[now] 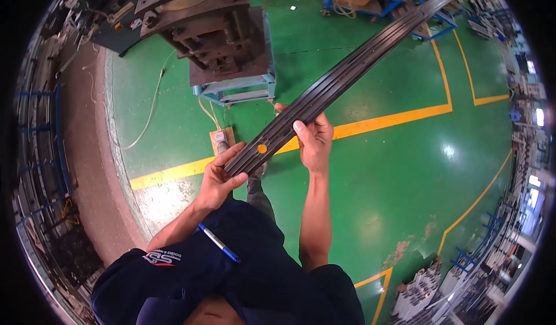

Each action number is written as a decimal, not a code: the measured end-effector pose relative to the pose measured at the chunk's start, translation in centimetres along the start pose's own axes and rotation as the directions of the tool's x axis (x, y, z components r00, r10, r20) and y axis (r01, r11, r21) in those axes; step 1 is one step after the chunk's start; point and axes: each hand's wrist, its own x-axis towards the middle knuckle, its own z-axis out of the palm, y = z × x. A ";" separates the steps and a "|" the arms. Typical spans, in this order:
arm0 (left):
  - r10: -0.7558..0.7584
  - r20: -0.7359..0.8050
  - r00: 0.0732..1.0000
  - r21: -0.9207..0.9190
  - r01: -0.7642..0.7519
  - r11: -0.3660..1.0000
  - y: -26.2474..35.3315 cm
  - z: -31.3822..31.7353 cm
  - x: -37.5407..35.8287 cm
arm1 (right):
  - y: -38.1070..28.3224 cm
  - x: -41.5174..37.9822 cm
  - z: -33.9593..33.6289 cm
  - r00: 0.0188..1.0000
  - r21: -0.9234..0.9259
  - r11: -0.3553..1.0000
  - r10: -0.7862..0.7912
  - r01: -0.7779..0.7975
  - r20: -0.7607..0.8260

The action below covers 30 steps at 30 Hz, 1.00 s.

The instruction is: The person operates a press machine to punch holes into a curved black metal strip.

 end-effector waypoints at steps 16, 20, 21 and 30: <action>0.003 0.546 0.837 0.399 -0.264 0.878 -2.4 2.4 -7.2 | -9.5 -18.9 9.7 0.915 -0.288 0.937 -0.283 0.199 -0.288; -0.163 0.660 0.733 0.320 -0.079 0.944 -1.5 3.4 -9.7 | -4.7 -30.0 10.0 0.754 -0.670 0.742 -0.424 -0.028 -0.502; -0.162 0.732 0.662 0.310 -0.112 0.944 -1.7 3.8 -10.1 | -4.3 -33.4 10.9 0.762 -0.602 0.798 -0.362 -0.045 -0.537; -0.189 0.835 0.517 0.128 0.152 0.980 -7.5 14.7 -17.7 | 5.7 -62.0 19.3 0.217 -0.312 0.505 -0.238 -0.805 -0.947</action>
